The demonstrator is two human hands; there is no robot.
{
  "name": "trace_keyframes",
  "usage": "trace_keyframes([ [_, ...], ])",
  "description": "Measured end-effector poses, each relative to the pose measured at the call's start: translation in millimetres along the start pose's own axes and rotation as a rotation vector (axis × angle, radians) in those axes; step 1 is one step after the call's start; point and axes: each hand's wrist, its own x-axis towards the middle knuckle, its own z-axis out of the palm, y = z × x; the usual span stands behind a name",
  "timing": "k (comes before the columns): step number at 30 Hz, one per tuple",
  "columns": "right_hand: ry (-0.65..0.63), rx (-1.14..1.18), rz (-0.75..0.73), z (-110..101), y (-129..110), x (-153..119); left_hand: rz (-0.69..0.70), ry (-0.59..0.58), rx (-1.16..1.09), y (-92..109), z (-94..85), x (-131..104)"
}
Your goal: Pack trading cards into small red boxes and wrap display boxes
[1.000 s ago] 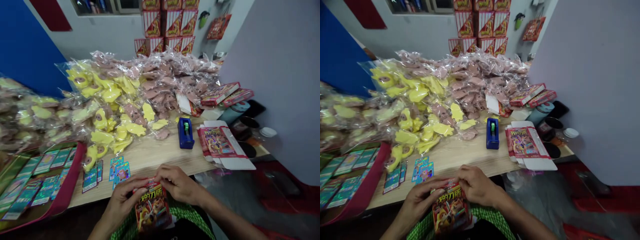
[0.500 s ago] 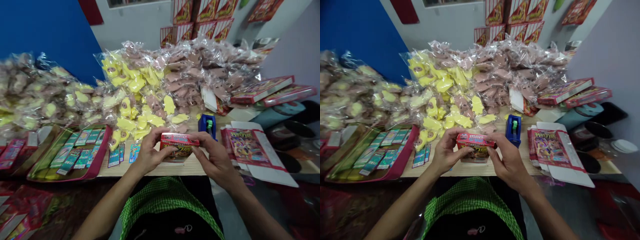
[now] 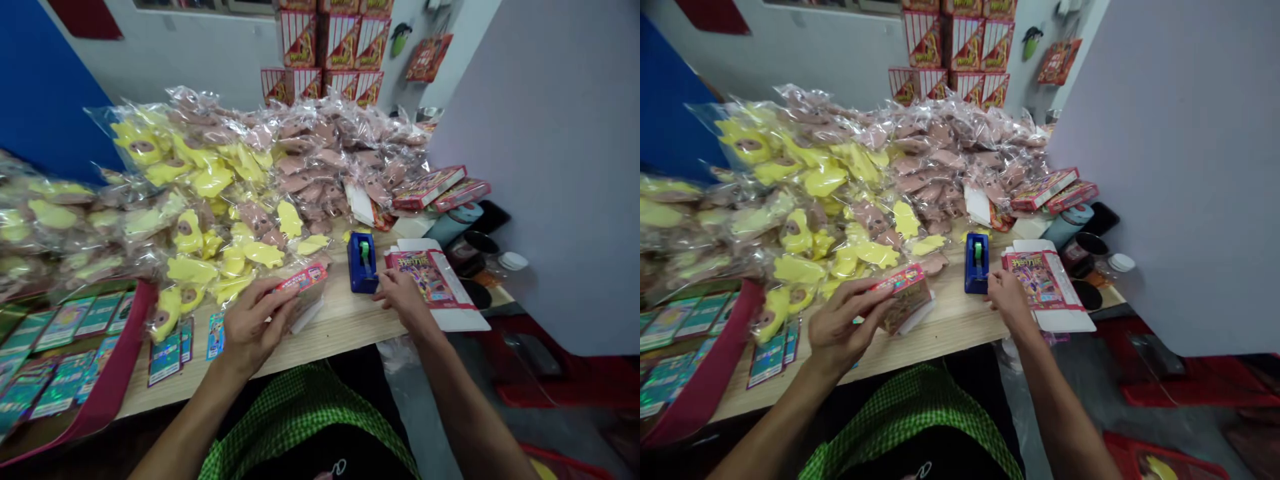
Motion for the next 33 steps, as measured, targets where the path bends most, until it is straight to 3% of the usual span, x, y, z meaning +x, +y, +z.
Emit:
trace_keyframes([
  [4, -0.057, 0.148, 0.000, 8, -6, 0, -0.012, 0.009, -0.012, -2, 12.1, -4],
  [8, -0.048, 0.245, -0.096, 5, -11, -5, -0.043, -0.023, -0.035, 0, 10.7, -4],
  [17, 0.107, 0.240, -0.291, 17, 21, -14, 0.072, -0.048, 0.108, 2, 5.0, 1],
  [21, 0.203, 0.213, -0.354, 7, 17, -37, 0.055, -0.057, 0.134, 6, 6.5, 2],
  [23, 0.116, 0.244, -0.428, 2, 2, -54, 0.047, -0.052, 0.151, 8, 7.1, 2],
  [26, -0.205, 0.387, -0.519, 5, -28, -80, 0.066, -0.061, 0.174, 10, 6.9, 3],
  [30, -0.525, 0.525, -0.482, 25, -58, -95, 0.068, -0.057, 0.164, 11, 6.3, 2],
  [33, -0.624, 0.578, -0.436, 40, -68, -94, -0.008, -0.019, 0.125, 12, 7.2, -1],
])
